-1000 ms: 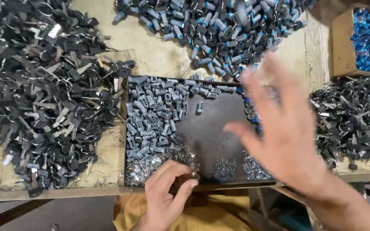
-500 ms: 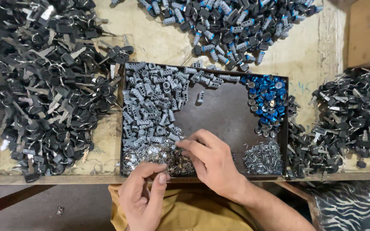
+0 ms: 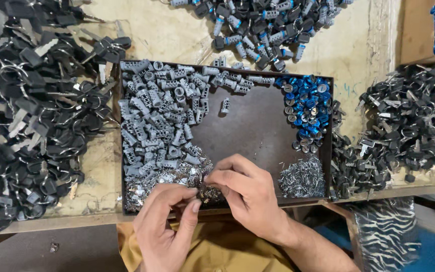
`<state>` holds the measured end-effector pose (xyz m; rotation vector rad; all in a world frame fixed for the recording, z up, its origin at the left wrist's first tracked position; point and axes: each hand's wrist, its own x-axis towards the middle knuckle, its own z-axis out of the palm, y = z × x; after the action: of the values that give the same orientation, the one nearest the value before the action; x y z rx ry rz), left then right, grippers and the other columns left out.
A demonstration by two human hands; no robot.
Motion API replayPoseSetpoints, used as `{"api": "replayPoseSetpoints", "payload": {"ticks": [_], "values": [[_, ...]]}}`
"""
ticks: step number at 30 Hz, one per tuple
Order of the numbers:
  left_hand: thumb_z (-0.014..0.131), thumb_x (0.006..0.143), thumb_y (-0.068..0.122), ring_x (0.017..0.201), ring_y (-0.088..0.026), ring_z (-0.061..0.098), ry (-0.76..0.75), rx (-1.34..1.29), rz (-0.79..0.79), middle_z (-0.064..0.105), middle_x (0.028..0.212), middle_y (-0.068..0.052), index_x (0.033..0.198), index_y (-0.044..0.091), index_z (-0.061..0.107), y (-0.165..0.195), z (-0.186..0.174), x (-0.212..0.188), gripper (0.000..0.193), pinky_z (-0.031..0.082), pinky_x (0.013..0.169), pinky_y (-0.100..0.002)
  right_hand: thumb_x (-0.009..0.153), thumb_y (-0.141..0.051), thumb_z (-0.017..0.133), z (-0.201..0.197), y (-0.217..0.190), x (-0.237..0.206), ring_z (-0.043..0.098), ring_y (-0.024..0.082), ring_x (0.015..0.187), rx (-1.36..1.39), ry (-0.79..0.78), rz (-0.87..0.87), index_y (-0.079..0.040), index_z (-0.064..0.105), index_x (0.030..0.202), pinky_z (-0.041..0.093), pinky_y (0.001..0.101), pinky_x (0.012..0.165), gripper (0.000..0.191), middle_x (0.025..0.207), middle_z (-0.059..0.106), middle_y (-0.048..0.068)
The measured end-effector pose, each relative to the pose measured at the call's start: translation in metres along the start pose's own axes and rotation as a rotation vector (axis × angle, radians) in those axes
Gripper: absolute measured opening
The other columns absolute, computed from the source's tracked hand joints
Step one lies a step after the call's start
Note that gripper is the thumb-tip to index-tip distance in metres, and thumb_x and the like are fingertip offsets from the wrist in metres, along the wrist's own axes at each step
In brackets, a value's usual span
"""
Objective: The person sits at a workbench and assembles lock cylinders by hand. They pick small metal pins and springs from a metal tray, insert them into gray lock bodies, and place blue caps onto the assembled cylinders, working through the parts one at a time.
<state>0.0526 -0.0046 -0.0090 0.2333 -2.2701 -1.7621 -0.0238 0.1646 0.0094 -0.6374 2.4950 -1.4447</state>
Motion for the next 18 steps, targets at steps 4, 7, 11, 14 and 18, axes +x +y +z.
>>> {"api": "replayPoseSetpoints", "payload": {"ticks": [4,7,11,14,18], "values": [[0.078,0.086,0.006,0.073,-0.01,0.064,-0.02,-0.049,-0.059,0.069,0.093,-0.007,0.101,0.001,0.069,-0.003,0.006,-0.001,0.019,0.053,0.065,-0.022,0.084,0.008,0.07,0.0,0.0,-0.007,0.074,0.019,0.082,0.013,0.042,-0.039,-0.003,0.072,0.103,0.059,0.0279,0.07,0.022,0.094,0.072,0.011],[0.078,0.086,0.006,0.073,-0.01,0.063,-0.001,-0.01,-0.072,0.069,0.093,-0.007,0.099,0.0,0.069,-0.003,0.006,-0.002,0.017,0.052,0.066,-0.022,0.085,0.008,0.069,0.002,0.006,-0.009,0.076,0.017,0.082,0.053,0.047,0.02,-0.002,0.071,0.103,0.061,0.027,0.072,0.02,0.095,0.074,0.01],[0.077,0.087,0.004,0.072,-0.01,0.063,-0.002,-0.021,-0.099,0.069,0.093,-0.007,0.099,0.0,0.07,0.0,0.006,-0.002,0.015,0.052,0.065,-0.022,0.088,0.009,0.066,0.003,0.011,-0.011,0.077,0.013,0.081,0.135,0.042,0.089,0.0,0.069,0.103,0.062,0.026,0.071,0.019,0.1,0.076,0.009],[0.079,0.086,0.004,0.07,-0.01,0.062,-0.01,-0.029,-0.089,0.069,0.091,-0.006,0.098,0.001,0.07,0.002,0.007,-0.001,0.015,0.052,0.064,-0.022,0.091,0.009,0.065,0.001,0.014,-0.016,0.071,0.013,0.08,0.246,0.041,0.11,0.0,0.069,0.105,0.059,0.0254,0.071,0.018,0.101,0.072,0.01],[0.081,0.082,0.004,0.071,-0.01,0.063,-0.036,-0.004,-0.082,0.07,0.09,-0.005,0.097,0.001,0.071,0.003,0.009,0.0,0.018,0.052,0.063,-0.022,0.091,0.011,0.066,0.002,0.017,-0.029,0.069,0.014,0.081,0.661,0.018,0.333,0.003,0.067,0.12,0.06,0.0273,0.07,0.03,0.099,0.071,0.011]]}}
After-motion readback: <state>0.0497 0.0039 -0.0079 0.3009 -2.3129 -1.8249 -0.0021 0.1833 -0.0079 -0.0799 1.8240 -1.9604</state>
